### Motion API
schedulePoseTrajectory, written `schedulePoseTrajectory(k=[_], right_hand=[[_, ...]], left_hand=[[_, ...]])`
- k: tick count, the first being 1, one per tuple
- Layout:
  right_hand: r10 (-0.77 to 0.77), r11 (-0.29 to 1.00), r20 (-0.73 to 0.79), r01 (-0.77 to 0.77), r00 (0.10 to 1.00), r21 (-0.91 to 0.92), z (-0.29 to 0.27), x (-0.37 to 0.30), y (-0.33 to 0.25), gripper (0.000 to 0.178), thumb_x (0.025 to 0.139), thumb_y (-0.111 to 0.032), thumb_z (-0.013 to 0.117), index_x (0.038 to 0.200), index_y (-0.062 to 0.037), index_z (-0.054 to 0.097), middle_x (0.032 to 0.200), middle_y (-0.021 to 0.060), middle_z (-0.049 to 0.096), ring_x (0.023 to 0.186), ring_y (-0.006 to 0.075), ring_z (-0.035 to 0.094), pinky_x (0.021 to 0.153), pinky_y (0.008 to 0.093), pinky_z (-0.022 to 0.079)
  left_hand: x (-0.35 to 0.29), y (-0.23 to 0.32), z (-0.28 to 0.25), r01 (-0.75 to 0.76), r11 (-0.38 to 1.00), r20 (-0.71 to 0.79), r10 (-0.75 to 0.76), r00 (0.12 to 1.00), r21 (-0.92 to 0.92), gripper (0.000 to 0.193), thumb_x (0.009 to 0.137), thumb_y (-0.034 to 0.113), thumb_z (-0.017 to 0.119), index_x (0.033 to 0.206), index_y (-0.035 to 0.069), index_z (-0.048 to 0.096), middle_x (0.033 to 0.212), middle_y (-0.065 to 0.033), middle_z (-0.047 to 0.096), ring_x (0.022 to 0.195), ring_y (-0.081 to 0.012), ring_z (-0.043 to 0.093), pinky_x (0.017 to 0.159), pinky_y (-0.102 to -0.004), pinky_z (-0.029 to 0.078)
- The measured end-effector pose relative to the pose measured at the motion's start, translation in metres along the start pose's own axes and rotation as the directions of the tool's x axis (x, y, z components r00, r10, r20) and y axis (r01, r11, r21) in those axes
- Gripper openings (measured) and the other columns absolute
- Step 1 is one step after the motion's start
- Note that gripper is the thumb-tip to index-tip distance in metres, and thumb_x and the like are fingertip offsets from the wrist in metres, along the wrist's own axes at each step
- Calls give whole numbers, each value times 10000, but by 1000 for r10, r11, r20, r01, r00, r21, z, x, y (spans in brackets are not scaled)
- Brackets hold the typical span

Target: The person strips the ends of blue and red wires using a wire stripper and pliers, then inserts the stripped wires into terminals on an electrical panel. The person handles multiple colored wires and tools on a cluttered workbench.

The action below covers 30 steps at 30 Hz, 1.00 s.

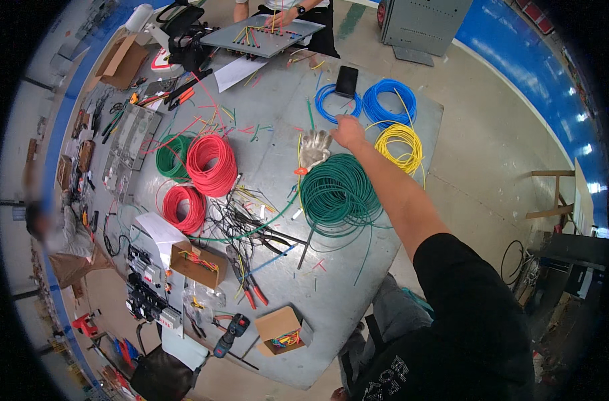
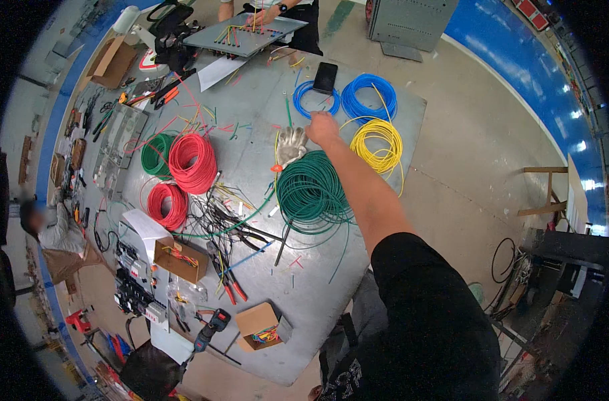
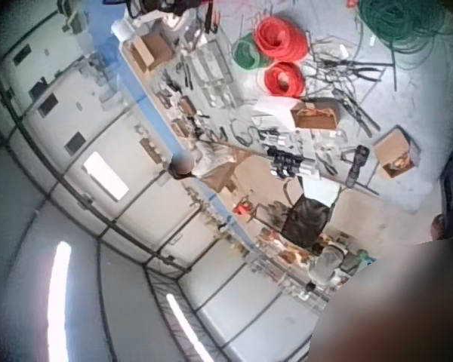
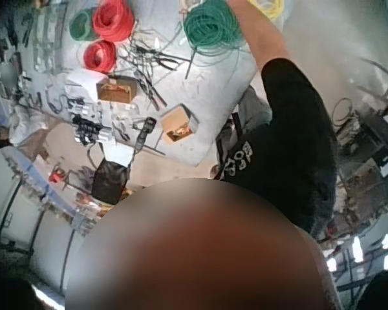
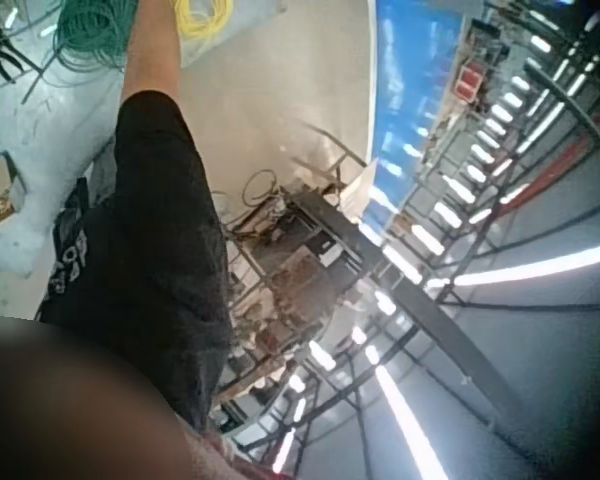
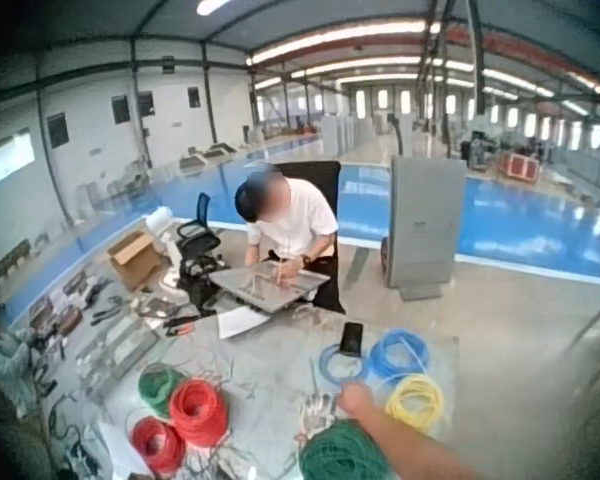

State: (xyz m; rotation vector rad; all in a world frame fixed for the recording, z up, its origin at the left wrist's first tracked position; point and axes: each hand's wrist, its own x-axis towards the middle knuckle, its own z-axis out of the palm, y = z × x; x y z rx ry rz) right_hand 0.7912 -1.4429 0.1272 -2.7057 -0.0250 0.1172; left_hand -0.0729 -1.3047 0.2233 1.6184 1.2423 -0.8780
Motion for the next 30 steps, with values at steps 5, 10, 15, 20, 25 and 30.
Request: schedulePoseTrajectory(k=[5, 10, 15, 20, 25, 30], right_hand=[[14, 999, 35, -13, 999, -30, 25, 47, 8, 367, 820, -224, 661, 1151, -64, 660, 1270, 146, 638, 1229, 331, 572, 1002, 486, 482], [43, 991, 38, -38, 998, -127, 51, 57, -3, 325, 819, -220, 662, 1118, -93, 683, 1212, 122, 675, 1188, 302, 605, 980, 498, 477], [9, 986, 188, 23, 982, -167, 50, 41, -26, 315, 810, -232, 669, 1096, -106, 705, 1146, 132, 701, 1128, 315, 644, 931, 493, 511], [-160, 976, 282, 195, 946, -99, 61, 8, -60, 289, 817, -247, 665, 1052, -84, 702, 1049, 150, 720, 990, 353, 691, 839, 482, 566], [-162, 950, 28, 149, 986, 273, 45, -15, -76, 358, 866, -224, 622, 1164, -27, 648, 1011, 209, 714, 977, 349, 704, 839, 496, 546], [-250, 691, -6, 183, 968, 699, -52, -56, -119, 294, 928, -287, 655, 1037, -17, 615, 791, 156, 671, 719, 286, 661, 677, 442, 506]], left_hand=[[0, 37, 5, 52, 998, 12, -52, 999, 23, 246, 873, 275, 633, 953, 43, 653, 904, -163, 640, 826, -283, 591, 764, -441, 467], [-4, 51, 7, 84, 996, 18, -85, 996, 33, 278, 879, 293, 631, 1004, 46, 654, 959, -175, 646, 878, -300, 597, 807, -444, 470], [-13, 59, 4, 76, 996, 27, -78, 997, 39, 314, 885, 312, 629, 1055, 50, 656, 1015, -186, 652, 929, -317, 604, 851, -448, 473], [-20, 59, 2, 60, 998, 33, -61, 998, 30, 353, 891, 331, 628, 1106, 53, 657, 1070, -198, 658, 980, -334, 611, 894, -452, 476], [-21, 52, -5, 7, 999, 38, -9, 999, 36, 393, 897, 350, 626, 1158, 57, 658, 1126, -209, 663, 1032, -351, 618, 937, -455, 479], [-26, 24, -15, -69, 995, 15, 68, 998, 78, 436, 903, 368, 624, 1209, 60, 660, 1182, -221, 669, 1083, -367, 625, 980, -459, 483]])
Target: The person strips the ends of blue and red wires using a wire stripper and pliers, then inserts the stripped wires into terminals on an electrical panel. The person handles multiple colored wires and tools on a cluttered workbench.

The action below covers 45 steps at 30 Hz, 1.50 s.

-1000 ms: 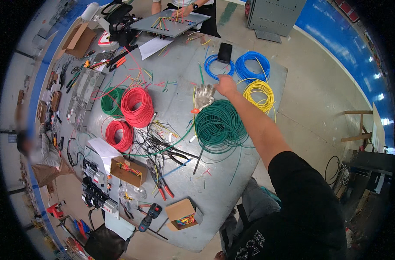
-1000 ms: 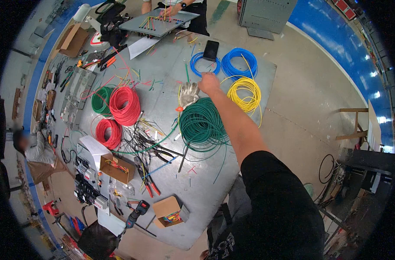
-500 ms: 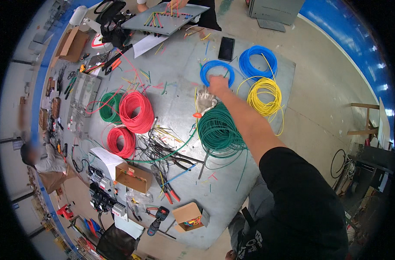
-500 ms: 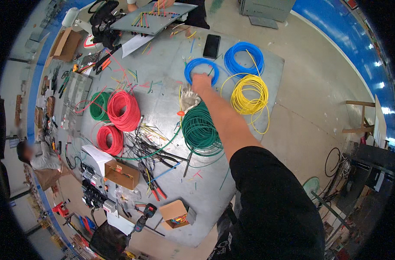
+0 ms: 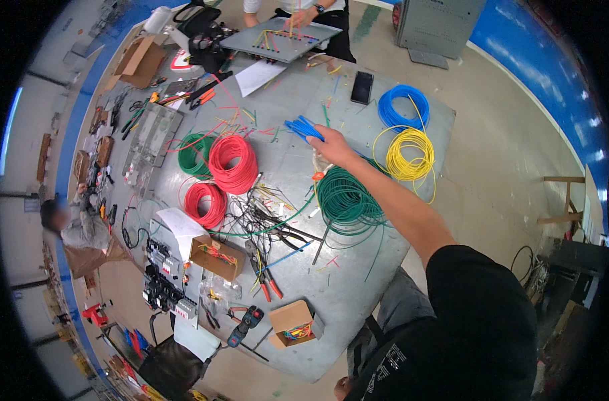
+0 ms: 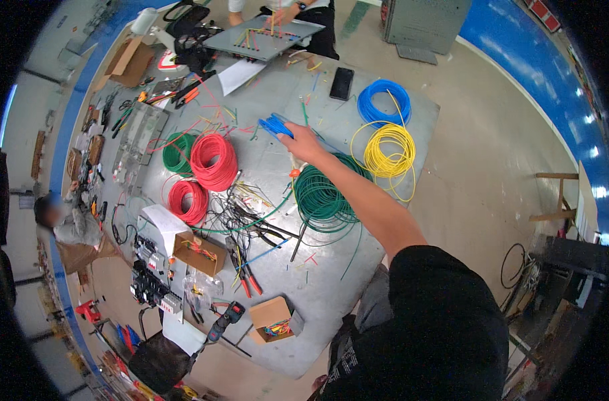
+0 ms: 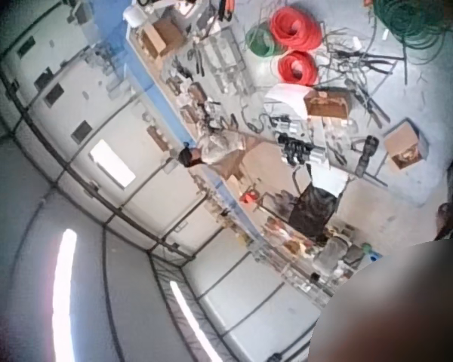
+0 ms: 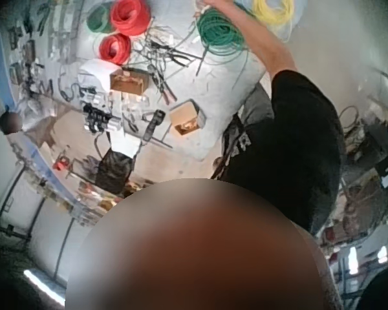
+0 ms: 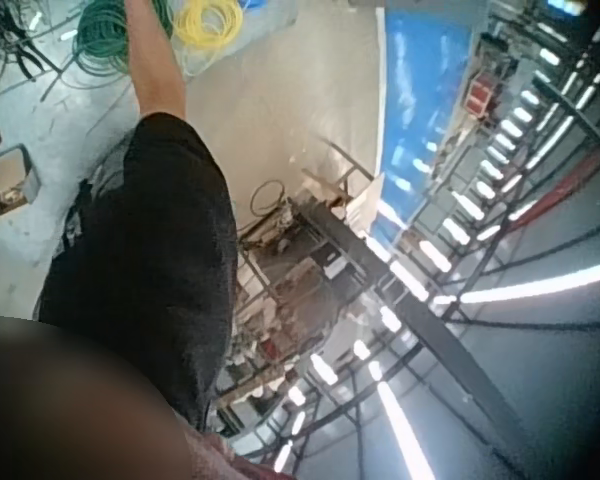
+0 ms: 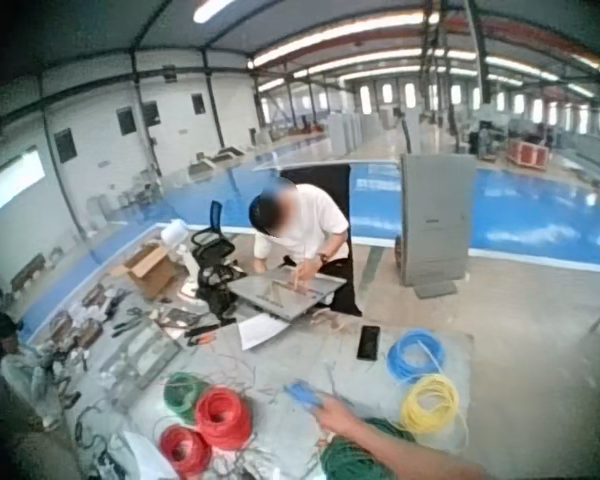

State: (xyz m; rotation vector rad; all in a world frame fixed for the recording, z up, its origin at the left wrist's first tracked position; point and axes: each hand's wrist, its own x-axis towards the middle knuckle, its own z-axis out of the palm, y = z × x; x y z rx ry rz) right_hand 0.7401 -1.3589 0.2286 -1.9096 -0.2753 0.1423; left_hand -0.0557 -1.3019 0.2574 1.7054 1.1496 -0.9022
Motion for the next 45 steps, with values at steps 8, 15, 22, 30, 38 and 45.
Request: schedulePoseTrajectory(k=[8, 15, 22, 30, 38, 45], right_hand=[[-504, 854, 192, 519, 842, -34, 15, -177, -217, 237, 888, -250, 738, 924, -53, 610, 750, 136, 572, 684, 336, 561, 629, 397, 442], [-666, 622, 690, 722, 284, 303, 100, -486, -322, 301, 799, -222, 800, 1022, -69, 666, 925, 95, 600, 839, 331, 608, 715, 449, 486], [-51, 921, 880, -319, 472, 225, 193, -655, -334, 184, 950, -171, 626, 956, -4, 703, 964, 93, 690, 899, 177, 660, 807, 324, 526], [19, 845, 897, -487, 441, 221, 294, -669, -399, 346, 1024, -382, 583, 1031, -49, 678, 815, 6, 648, 659, 87, 594, 581, 241, 466], [-107, 750, 941, -595, 321, 288, 331, -718, -415, 192, 978, -235, 681, 1011, -60, 609, 756, -12, 605, 576, 45, 533, 478, 206, 391], [-60, 799, 850, -486, 523, 355, 382, -738, -417, 153, 969, -163, 675, 1041, -51, 599, 782, 0, 612, 637, 46, 561, 522, 200, 417]], left_hand=[[-20, 129, -118, -394, 654, -365, 188, 912, -646, 363, 999, 232, 643, 1209, -64, 647, 1118, -125, 697, 1033, -189, 639, 926, -330, 507], [-150, 166, -262, -248, -162, -296, 537, 790, -955, 653, 1046, 525, 444, 1473, 31, 433, 1110, -104, 663, 1021, -217, 635, 935, -382, 517], [-210, -57, -249, -539, 71, -416, 554, 721, -839, 293, 1051, 203, 540, 1271, 12, 575, 681, -18, 539, 530, -88, 465, 505, -235, 358], [-217, -162, -237, -855, 519, -600, 691, 403, 23, 186, 948, 124, 652, 1104, 36, 604, 794, -207, 660, 682, -405, 656, 588, -449, 494], [-219, -207, -250, -682, 718, -800, 325, 504, -138, 217, 1015, 201, 592, 1139, 23, 589, 772, -134, 629, 650, -224, 614, 612, -365, 486], [-176, -217, -324, -750, 589, -686, 412, 600, -302, 208, 1038, 236, 578, 1047, 28, 571, 720, -3, 556, 629, -90, 509, 578, -270, 422]])
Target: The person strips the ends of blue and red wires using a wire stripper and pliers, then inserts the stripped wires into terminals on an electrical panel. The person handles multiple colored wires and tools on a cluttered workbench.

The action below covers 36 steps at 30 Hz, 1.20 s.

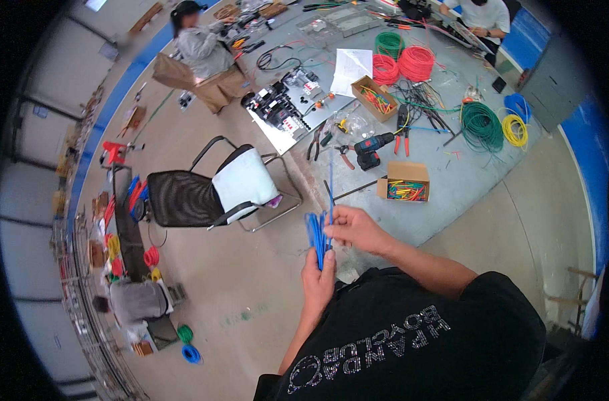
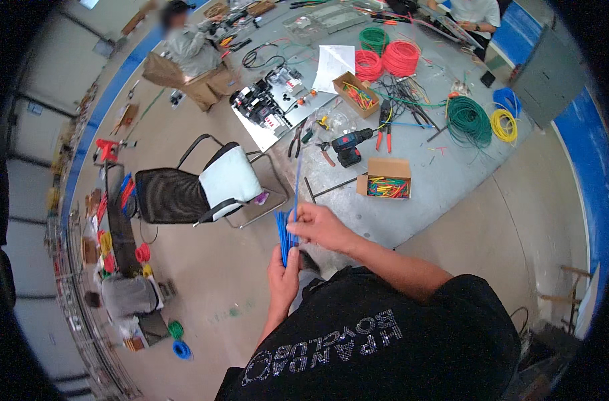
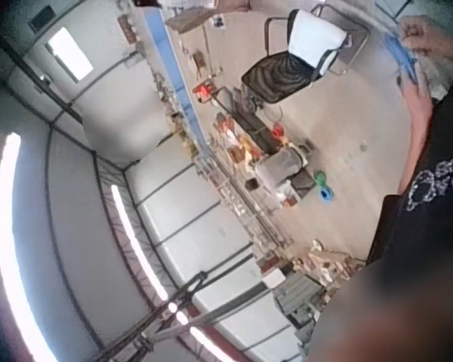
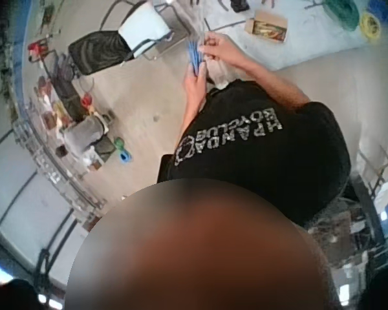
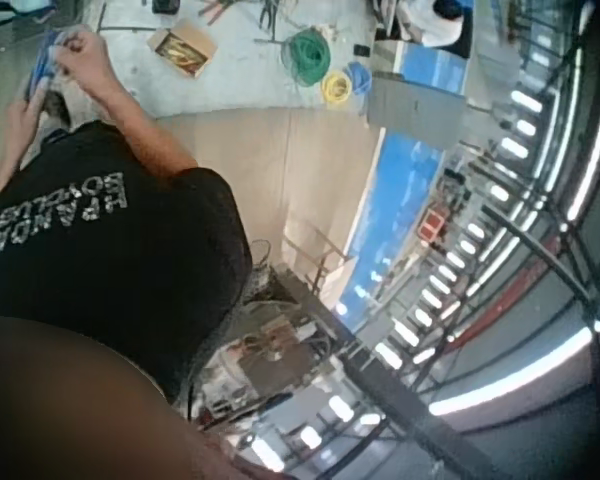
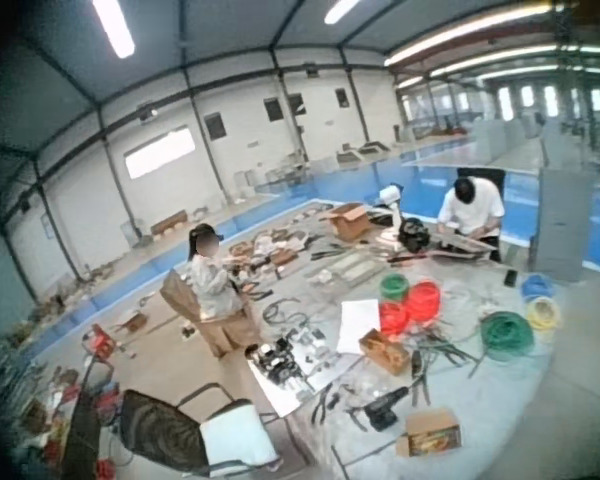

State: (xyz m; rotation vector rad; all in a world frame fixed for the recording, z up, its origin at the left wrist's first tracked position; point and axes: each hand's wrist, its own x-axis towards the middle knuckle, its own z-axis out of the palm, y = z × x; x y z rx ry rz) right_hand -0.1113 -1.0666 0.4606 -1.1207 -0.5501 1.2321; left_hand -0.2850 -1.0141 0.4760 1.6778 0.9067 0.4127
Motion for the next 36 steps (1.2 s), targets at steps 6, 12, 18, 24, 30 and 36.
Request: schedulePoseTrajectory(k=[6, 12, 18, 24, 30, 36], right_hand=[[22, 965, -290, 55, 957, 256, 30, 84, 40, 123, 968, -142, 658, 1053, -61, 623, 864, 67, 681, 644, 97, 607, 543, 230, 474], [22, 961, -515, 124, 857, 247, 50, 165, 46, 103, 956, -135, 661, 1008, -52, 630, 856, 57, 680, 643, 113, 617, 568, 272, 512], [1, 969, -616, 150, 788, 194, 32, 216, 59, 101, 952, -143, 667, 1016, -73, 634, 864, 47, 685, 640, 103, 604, 575, 266, 507], [-24, 985, -663, 130, 748, 111, -1, 259, 77, 113, 962, -161, 655, 1009, -60, 633, 858, 37, 667, 651, 86, 592, 579, 252, 502], [48, 987, -642, 64, 765, 149, -29, 319, 82, 132, 965, -172, 666, 968, -44, 631, 844, 37, 665, 656, 93, 587, 577, 257, 496], [157, 955, -651, 53, 742, 291, -89, 417, 118, 142, 945, -171, 703, 918, -42, 650, 798, 28, 638, 617, 107, 586, 529, 283, 501]], left_hand=[[74, -69, -86, 72, 992, 276, -40, 960, -108, 244, 1026, 250, 589, 910, 37, 559, 703, -7, 543, 652, -94, 485, 599, -271, 412], [123, -95, -193, -40, 999, 289, 39, 956, -4, 245, 1007, 214, 613, 882, 26, 519, 645, -93, 531, 588, -149, 491, 547, -350, 424], [150, -95, -273, -378, 824, 424, 189, 886, 422, 199, 971, 224, 634, 937, 46, 552, 701, -243, 621, 671, -460, 623, 567, -512, 464], [177, -118, -312, -396, 745, 487, 110, 866, 536, 227, 984, 264, 628, 939, 60, 538, 697, -256, 625, 671, -486, 625, 564, -550, 462], [228, -127, -314, -411, 698, 491, 97, 866, 587, 198, 974, 233, 632, 943, 56, 549, 671, -232, 626, 637, -450, 633, 546, -521, 469], [311, -127, -285, -395, 612, 508, -12, 861, 685, 233, 980, 239, 616, 1105, 46, 576, 710, -237, 644, 656, -446, 645, 567, -521, 484]])
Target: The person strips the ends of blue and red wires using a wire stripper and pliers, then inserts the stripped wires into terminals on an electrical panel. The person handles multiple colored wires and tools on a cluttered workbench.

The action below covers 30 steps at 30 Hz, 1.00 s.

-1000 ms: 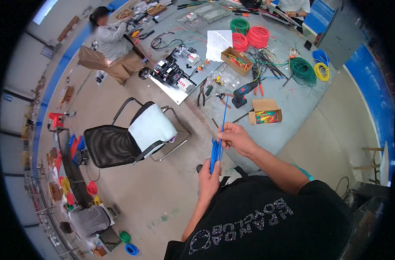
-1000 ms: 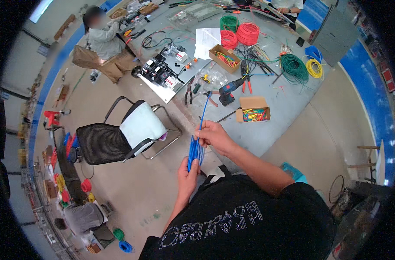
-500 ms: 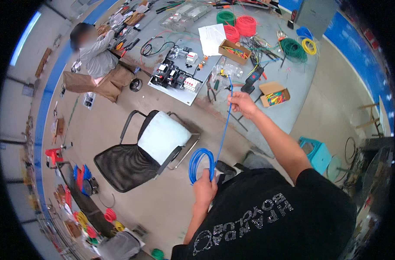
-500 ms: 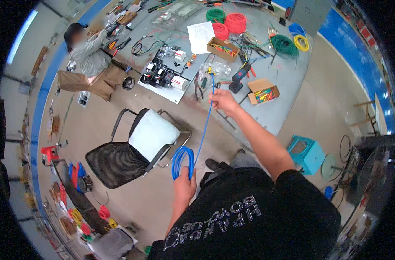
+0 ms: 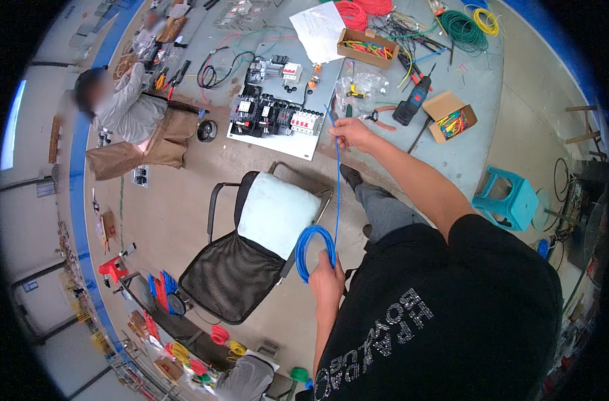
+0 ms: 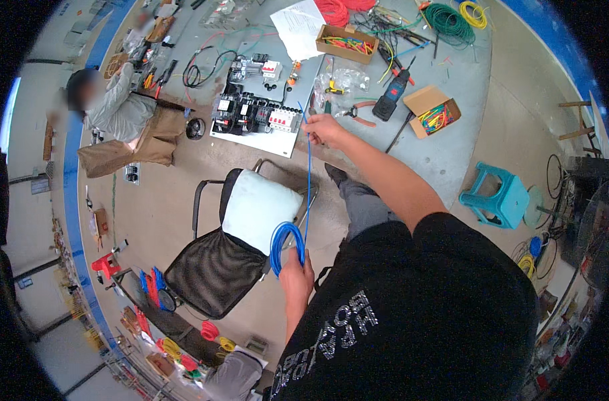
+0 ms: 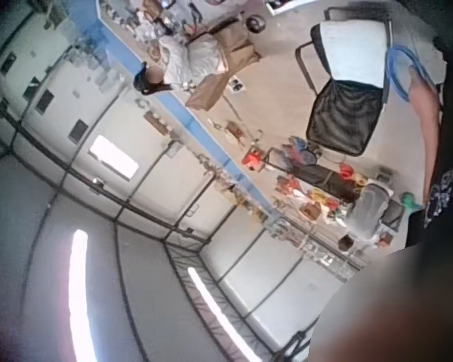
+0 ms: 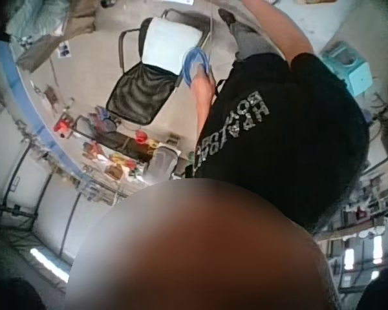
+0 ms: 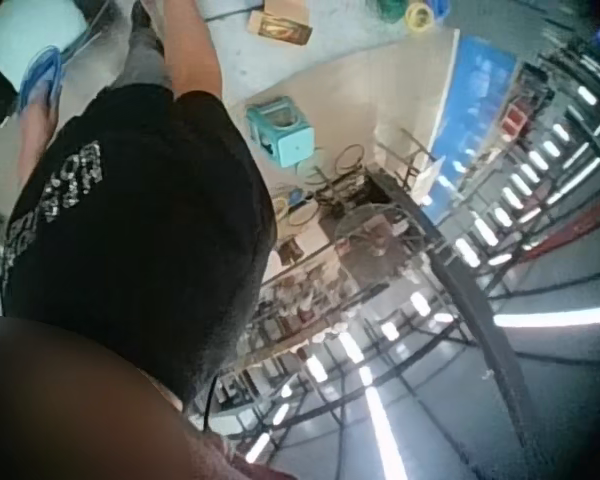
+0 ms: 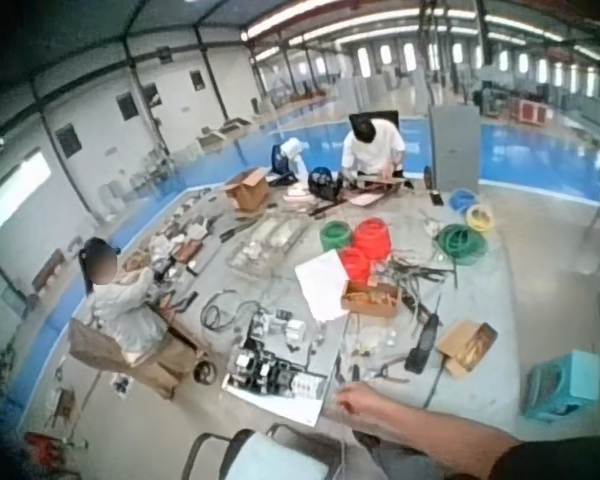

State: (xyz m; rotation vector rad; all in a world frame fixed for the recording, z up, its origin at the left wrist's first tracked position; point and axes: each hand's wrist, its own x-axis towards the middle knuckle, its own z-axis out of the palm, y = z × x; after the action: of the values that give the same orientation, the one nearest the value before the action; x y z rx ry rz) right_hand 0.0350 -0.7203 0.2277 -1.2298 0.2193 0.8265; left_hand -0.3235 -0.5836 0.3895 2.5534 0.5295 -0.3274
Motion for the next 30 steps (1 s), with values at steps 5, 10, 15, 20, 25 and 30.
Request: schedulePoseTrajectory(k=[5, 10, 15, 20, 25, 30], right_hand=[[1, 994, -108, -14, 994, -112, -4, 98, 4, 194, 921, -197, 730, 935, -8, 691, 725, 41, 640, 563, 120, 611, 519, 299, 542], [7, 981, -202, -46, 979, -188, -17, 166, -2, 237, 909, -214, 736, 957, 16, 713, 705, 54, 658, 556, 125, 642, 521, 289, 577], [46, 978, -263, -97, 964, -183, -23, 210, -11, 221, 919, -226, 729, 998, -20, 718, 723, 33, 660, 578, 109, 644, 555, 272, 575], [61, 982, -248, -103, 967, -160, -22, 241, -13, 214, 923, -216, 719, 994, -15, 717, 729, 52, 674, 594, 122, 663, 545, 279, 575], [73, 985, -283, -114, 956, -130, -26, 258, -1, 210, 904, -198, 722, 955, 5, 710, 694, 72, 672, 546, 142, 660, 494, 289, 561], [133, 987, -225, -149, 965, -55, -33, 264, 1, 195, 882, -187, 743, 965, -15, 700, 705, 56, 664, 548, 135, 642, 509, 295, 560]], left_hand=[[103, -5, 4, 35, 999, 3, -35, 999, 8, 324, 1000, 258, 588, 1238, 39, 580, 756, -266, 663, 699, -449, 663, 598, -524, 497], [193, -15, 6, -50, 980, 200, 10, 980, 193, 212, 947, 221, 613, 1042, 36, 570, 721, -245, 669, 669, -438, 673, 600, -526, 524], [258, -21, 11, -87, 954, 183, 35, 983, 288, 146, 876, 153, 633, 921, 51, 540, 686, -201, 677, 623, -394, 688, 578, -485, 547], [291, -31, 11, -129, 936, 206, 63, 977, 328, 152, 877, 168, 640, 905, 58, 539, 676, -182, 680, 615, -370, 696, 574, -469, 551], [308, -40, 11, -123, 937, 209, 55, 976, 327, 168, 859, 167, 655, 910, 55, 540, 682, -183, 680, 620, -377, 691, 582, -470, 550], [318, -47, 12, -149, 926, 247, 63, 967, 348, 219, 828, 172, 706, 920, 67, 537, 691, -167, 690, 622, -357, 699, 613, -464, 561]])
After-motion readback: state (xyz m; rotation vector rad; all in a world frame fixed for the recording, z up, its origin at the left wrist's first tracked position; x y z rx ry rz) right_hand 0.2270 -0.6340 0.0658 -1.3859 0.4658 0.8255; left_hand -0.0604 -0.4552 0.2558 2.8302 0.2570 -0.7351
